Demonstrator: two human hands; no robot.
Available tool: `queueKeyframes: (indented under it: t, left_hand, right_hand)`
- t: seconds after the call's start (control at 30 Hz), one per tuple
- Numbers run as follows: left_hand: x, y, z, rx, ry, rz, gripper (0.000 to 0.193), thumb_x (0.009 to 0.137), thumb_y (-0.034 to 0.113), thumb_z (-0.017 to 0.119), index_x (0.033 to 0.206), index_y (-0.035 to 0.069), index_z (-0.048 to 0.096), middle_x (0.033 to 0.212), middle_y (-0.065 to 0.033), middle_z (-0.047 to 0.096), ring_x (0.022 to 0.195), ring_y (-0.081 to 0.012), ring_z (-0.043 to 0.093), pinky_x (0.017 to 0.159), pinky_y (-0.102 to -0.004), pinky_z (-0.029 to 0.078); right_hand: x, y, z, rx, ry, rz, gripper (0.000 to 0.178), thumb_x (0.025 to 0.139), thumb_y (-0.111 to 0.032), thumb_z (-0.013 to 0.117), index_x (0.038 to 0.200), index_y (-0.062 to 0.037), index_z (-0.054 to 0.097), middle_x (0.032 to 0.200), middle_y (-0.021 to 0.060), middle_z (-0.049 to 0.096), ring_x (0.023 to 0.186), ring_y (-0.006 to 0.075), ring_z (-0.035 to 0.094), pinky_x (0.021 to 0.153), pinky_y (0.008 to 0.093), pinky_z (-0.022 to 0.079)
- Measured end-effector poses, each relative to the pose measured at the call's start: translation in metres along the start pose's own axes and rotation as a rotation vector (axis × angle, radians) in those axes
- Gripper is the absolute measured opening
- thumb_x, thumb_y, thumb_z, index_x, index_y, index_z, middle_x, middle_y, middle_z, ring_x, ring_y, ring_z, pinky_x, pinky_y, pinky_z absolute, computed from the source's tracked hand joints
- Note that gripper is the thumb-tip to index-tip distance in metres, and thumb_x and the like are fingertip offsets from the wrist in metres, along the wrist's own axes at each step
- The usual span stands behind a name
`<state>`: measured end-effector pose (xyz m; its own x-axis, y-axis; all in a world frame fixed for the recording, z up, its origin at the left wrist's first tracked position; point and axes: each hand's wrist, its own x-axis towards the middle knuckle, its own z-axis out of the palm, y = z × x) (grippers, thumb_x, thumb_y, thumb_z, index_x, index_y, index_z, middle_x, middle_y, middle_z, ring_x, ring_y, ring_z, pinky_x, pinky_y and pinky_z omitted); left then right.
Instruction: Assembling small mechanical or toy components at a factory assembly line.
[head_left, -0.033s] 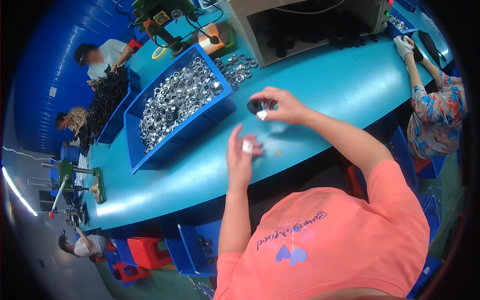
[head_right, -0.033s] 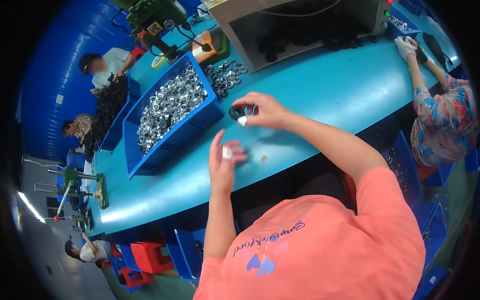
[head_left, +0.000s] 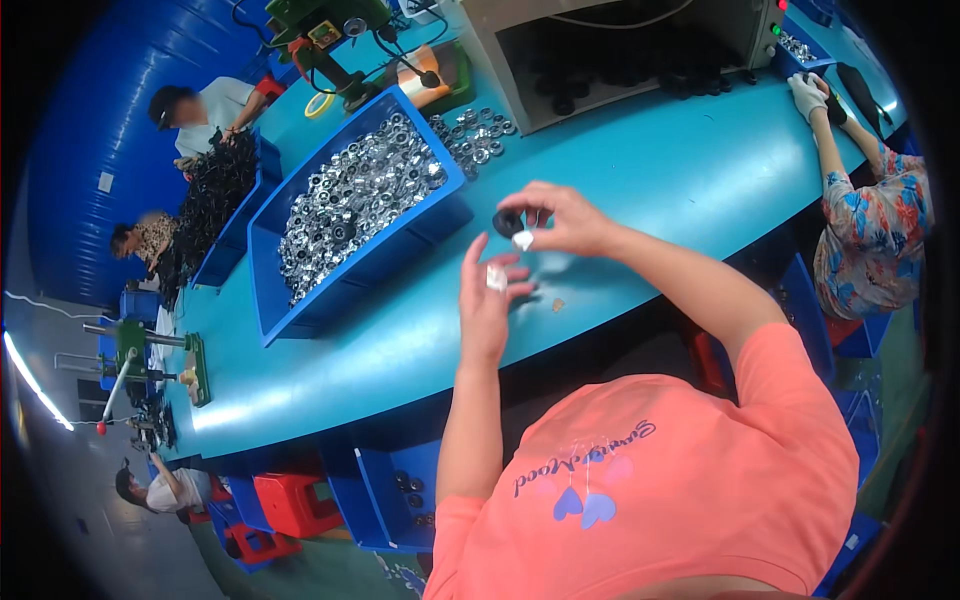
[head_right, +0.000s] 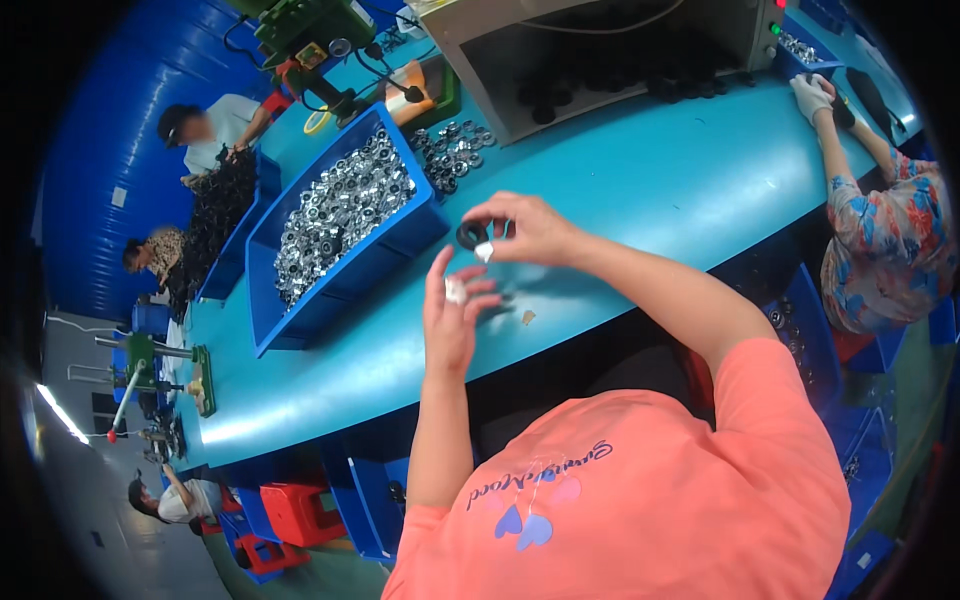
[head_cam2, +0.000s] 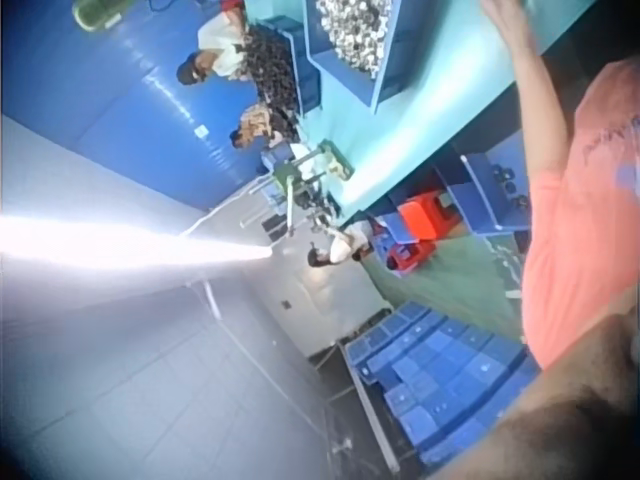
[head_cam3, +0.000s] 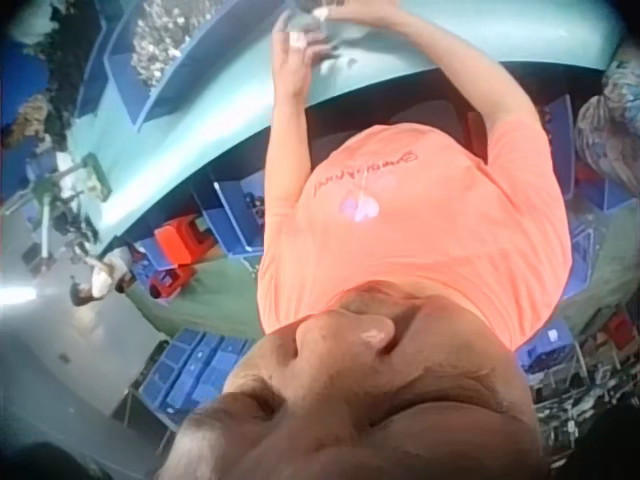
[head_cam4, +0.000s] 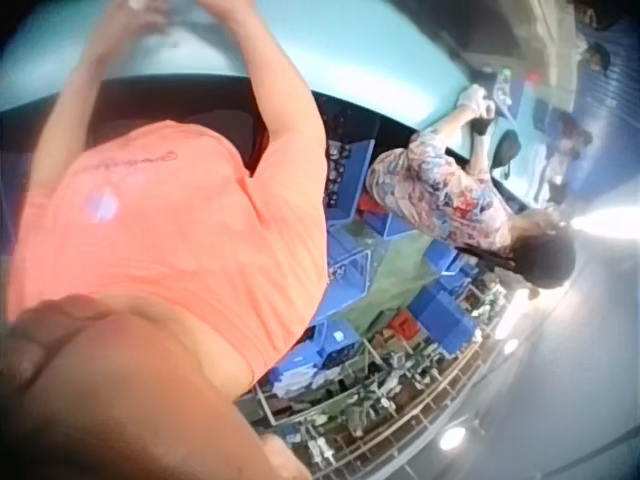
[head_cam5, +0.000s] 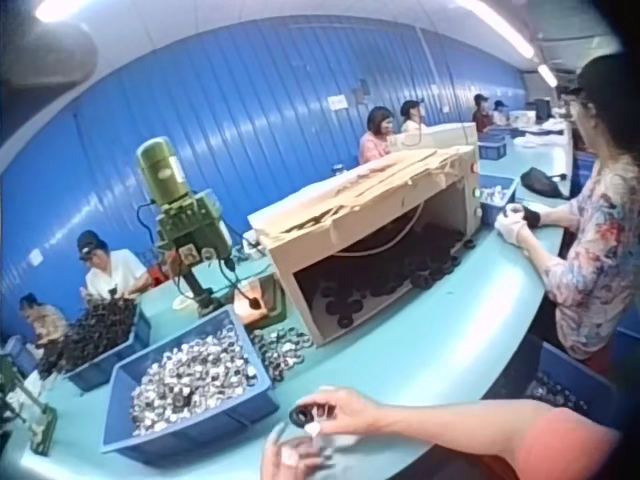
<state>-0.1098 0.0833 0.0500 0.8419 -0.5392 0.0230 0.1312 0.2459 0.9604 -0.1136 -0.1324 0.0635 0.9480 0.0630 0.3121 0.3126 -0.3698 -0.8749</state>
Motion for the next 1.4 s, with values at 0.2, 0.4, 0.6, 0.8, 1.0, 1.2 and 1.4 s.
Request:
queueKeyframes:
  t: [0.2, 0.4, 0.6, 0.8, 1.0, 1.2, 1.4]
  left_hand:
    - [0.033, -0.042, -0.023, -0.499, -0.038, -0.016, 0.045, 0.104, 0.015, 0.056, 0.147, 0.008, 0.046, 0.12, -0.013, 0.063, 0.103, -0.0236, 0.065, 0.088, -0.0385, 0.057]
    - [0.034, -0.034, -0.009, -0.27, 0.012, -0.059, 0.059, 0.093, -0.001, 0.068, 0.147, 0.004, 0.044, 0.116, -0.0163, 0.063, 0.098, -0.0206, 0.067, 0.088, -0.036, 0.06]
    - [0.032, -0.037, -0.011, -0.157, 0.05, -0.051, 0.063, 0.088, -0.009, 0.069, 0.146, 0.001, 0.045, 0.115, -0.0152, 0.064, 0.098, -0.0187, 0.068, 0.085, -0.0351, 0.061]
    - [0.034, -0.037, -0.008, -0.11, 0.067, -0.04, 0.061, 0.087, -0.007, 0.071, 0.143, -0.001, 0.048, 0.113, -0.0127, 0.064, 0.098, -0.0182, 0.067, 0.086, -0.0347, 0.061]
    - [0.033, -0.041, -0.009, 0.079, 0.075, 0.142, 0.051, 0.087, -0.003, 0.07, 0.136, -0.001, 0.057, 0.112, -0.0074, 0.058, 0.105, -0.0169, 0.06, 0.091, -0.0337, 0.057]
    - [0.032, -0.039, -0.025, -0.393, 0.031, 0.005, 0.044, 0.104, 0.023, 0.052, 0.138, -0.006, 0.053, 0.114, -0.0115, 0.059, 0.103, -0.0209, 0.06, 0.095, -0.0381, 0.054]
    - [0.035, -0.041, -0.035, -0.636, 0.117, -0.11, 0.05, 0.11, 0.034, 0.043, 0.14, -0.006, 0.049, 0.117, -0.0192, 0.063, 0.098, -0.0231, 0.064, 0.094, -0.0393, 0.057]
  right_hand:
    - [0.012, 0.03, -0.003, 0.147, -0.187, 0.061, 0.047, 0.082, -0.022, 0.079, 0.127, -0.0114, 0.069, 0.112, 0.0061, 0.063, 0.093, 0.0177, 0.062, 0.083, 0.0312, 0.053]
    - [0.092, 0.098, -0.002, -0.582, 0.246, -0.077, 0.044, 0.086, -0.021, 0.073, 0.129, -0.0148, 0.067, 0.129, 0.0106, 0.059, 0.119, 0.0302, 0.057, 0.099, 0.0422, 0.051]
    - [0.11, 0.095, 0.027, -0.789, 0.383, 0.103, 0.045, 0.082, -0.016, 0.074, 0.127, -0.0161, 0.068, 0.127, 0.0101, 0.06, 0.123, 0.0321, 0.055, 0.105, 0.0423, 0.048]
    - [0.104, 0.124, 0.018, -0.767, 0.385, 0.008, 0.025, 0.084, -0.015, 0.071, 0.108, -0.0146, 0.075, 0.112, 0.0104, 0.062, 0.111, 0.0308, 0.058, 0.095, 0.0432, 0.051]
    - [0.07, 0.099, 0.007, -0.681, 0.248, -0.022, 0.023, 0.083, -0.012, 0.072, 0.107, -0.0102, 0.073, 0.106, 0.0117, 0.062, 0.101, 0.0329, 0.058, 0.093, 0.0436, 0.05]
    - [0.032, 0.046, 0.004, -0.246, 0.091, 0.172, 0.027, 0.084, -0.014, 0.073, 0.109, -0.0043, 0.07, 0.095, 0.0108, 0.067, 0.088, 0.0247, 0.067, 0.082, 0.0356, 0.055]
    - [0.014, 0.029, 0.015, 0.111, 0.006, 0.309, 0.022, 0.089, -0.017, 0.073, 0.107, -0.0042, 0.07, 0.099, 0.0044, 0.07, 0.091, 0.013, 0.066, 0.083, 0.0303, 0.055]
